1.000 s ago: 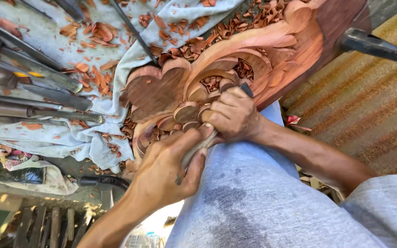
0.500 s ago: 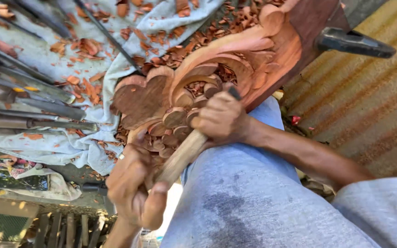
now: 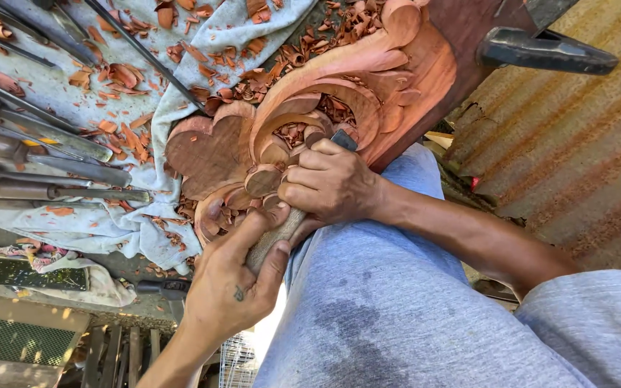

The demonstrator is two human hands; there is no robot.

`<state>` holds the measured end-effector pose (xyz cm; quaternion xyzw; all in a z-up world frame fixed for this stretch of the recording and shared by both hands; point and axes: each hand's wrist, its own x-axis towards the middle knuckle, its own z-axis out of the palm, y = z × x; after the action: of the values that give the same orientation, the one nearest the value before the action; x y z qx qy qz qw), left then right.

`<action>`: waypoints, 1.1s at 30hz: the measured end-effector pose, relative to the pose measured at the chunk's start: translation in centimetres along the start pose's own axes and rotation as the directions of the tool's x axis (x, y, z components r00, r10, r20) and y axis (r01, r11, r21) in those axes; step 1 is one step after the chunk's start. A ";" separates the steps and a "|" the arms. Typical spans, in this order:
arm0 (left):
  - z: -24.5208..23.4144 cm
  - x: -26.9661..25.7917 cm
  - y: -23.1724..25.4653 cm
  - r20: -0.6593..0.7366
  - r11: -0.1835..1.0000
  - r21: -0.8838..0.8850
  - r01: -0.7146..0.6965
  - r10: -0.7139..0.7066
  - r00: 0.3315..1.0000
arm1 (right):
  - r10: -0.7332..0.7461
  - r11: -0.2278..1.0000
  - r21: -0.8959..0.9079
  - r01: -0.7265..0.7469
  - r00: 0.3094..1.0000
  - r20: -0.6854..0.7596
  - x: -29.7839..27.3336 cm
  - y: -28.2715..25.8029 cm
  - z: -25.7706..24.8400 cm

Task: The recorder is using various chisels and a mallet to carve intricate floral patterns into a wooden panel.

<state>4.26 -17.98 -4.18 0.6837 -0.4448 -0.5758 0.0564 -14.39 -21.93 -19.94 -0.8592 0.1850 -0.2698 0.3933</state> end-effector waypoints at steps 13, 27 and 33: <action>-1.0 -1.6 1.4 -0.067 0.960 -0.007 -0.280 0.278 0.958 | 0.002 0.999 0.032 0.000 0.997 -0.073 -0.1 0.1 -0.2; 4.0 -4.6 -1.8 -0.041 0.989 -0.123 -0.081 0.077 0.996 | -0.136 0.980 0.149 0.129 0.990 0.037 -2.3 -2.1 0.7; 5.7 -5.1 -3.0 -0.077 0.980 -0.188 -0.067 0.053 0.996 | -0.089 0.973 0.215 0.088 0.996 -0.007 -1.2 -2.7 -1.8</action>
<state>1.45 -10.30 -4.09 0.6818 -0.4056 -0.5887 0.1549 -16.13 -20.62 -17.22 -0.8195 0.1159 -0.3041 0.4717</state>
